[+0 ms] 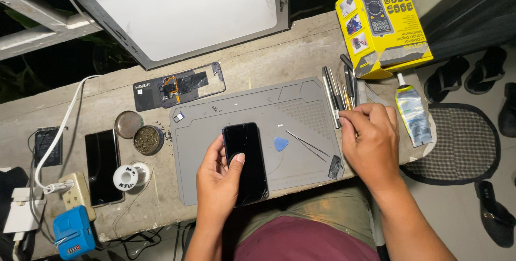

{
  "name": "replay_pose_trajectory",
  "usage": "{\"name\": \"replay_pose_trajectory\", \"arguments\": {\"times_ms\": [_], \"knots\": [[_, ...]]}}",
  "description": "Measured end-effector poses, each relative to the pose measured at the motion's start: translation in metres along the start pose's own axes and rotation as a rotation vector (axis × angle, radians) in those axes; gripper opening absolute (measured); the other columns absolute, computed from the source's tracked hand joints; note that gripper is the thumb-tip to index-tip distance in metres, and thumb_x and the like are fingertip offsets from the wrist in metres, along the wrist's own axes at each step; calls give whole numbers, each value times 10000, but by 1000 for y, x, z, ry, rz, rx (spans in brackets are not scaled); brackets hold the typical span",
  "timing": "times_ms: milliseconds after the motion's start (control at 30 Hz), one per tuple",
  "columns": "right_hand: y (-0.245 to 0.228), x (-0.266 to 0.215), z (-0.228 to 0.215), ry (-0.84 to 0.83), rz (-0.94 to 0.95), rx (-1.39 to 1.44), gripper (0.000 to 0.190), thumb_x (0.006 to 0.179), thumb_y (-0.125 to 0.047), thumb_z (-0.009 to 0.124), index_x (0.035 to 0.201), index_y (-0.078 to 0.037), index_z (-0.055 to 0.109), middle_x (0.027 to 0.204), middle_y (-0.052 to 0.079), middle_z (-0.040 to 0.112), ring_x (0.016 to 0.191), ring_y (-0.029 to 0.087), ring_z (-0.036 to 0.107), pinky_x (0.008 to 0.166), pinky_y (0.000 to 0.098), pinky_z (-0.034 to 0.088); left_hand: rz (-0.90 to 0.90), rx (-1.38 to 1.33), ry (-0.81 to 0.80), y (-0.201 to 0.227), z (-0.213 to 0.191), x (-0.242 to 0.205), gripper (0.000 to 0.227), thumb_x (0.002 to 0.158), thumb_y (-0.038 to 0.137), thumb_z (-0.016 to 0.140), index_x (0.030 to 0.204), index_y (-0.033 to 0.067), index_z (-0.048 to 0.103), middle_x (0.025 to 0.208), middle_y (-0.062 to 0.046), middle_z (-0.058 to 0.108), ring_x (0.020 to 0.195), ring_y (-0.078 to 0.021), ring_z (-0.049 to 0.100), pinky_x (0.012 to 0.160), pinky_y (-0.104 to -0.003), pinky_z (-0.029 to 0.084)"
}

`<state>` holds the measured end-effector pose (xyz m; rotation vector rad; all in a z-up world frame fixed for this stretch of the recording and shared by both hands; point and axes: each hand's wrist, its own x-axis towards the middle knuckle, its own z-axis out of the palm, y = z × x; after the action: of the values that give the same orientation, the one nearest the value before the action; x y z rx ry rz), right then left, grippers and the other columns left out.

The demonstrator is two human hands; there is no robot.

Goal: The person handles a disassembled smartphone, reattaches a ribbon cable to the motherboard, and then uses a metal tool to pry along the edges of the screen. The person works at a cluttered workbench with various tools and electronic components visible.

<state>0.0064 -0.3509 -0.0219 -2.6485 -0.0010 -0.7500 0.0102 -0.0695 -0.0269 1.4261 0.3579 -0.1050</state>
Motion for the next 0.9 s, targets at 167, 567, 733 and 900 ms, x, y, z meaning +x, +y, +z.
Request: {"name": "replay_pose_trajectory", "arguments": {"times_ms": [167, 567, 733, 900], "knots": [[1, 6, 8, -58, 27, -43, 116, 897, -42, 742, 990, -96, 785, 1003, 109, 620, 960, 358, 549, 841, 476, 486, 56, 425, 65, -4, -12, 1, 648, 841, 180, 736, 1446, 32, 557, 1363, -91, 661, 1163, -127, 663, 988, -244, 548], [-7, 19, 30, -79, 150, -272, 87, 848, -158, 747, 934, -146, 759, 1023, 79, 613, 982, 366, 550, 770, 513, 463, 210, 469, 50, -3, -23, 6, 429, 895, 146, 729, 1309, 37, 693, 963, -49, 641, 794, -77, 600, 728, -202, 552], [-8, 27, 35, -59, 163, -279, 64, 844, -156, 757, 903, -134, 745, 1009, 89, 605, 973, 373, 553, 750, 519, 461, 271, 500, 93, -8, -23, 6, 375, 903, 152, 727, 1263, 51, 717, 880, -9, 635, 705, -67, 569, 648, -211, 531], [-2, 34, 45, -68, 217, -249, 56, 862, -175, 764, 873, -120, 764, 1021, 95, 611, 1011, 380, 565, 762, 551, 497, 271, 470, 99, -9, -23, 7, 351, 906, 146, 727, 1243, 49, 725, 878, -12, 634, 707, -63, 568, 615, -204, 517]]}}
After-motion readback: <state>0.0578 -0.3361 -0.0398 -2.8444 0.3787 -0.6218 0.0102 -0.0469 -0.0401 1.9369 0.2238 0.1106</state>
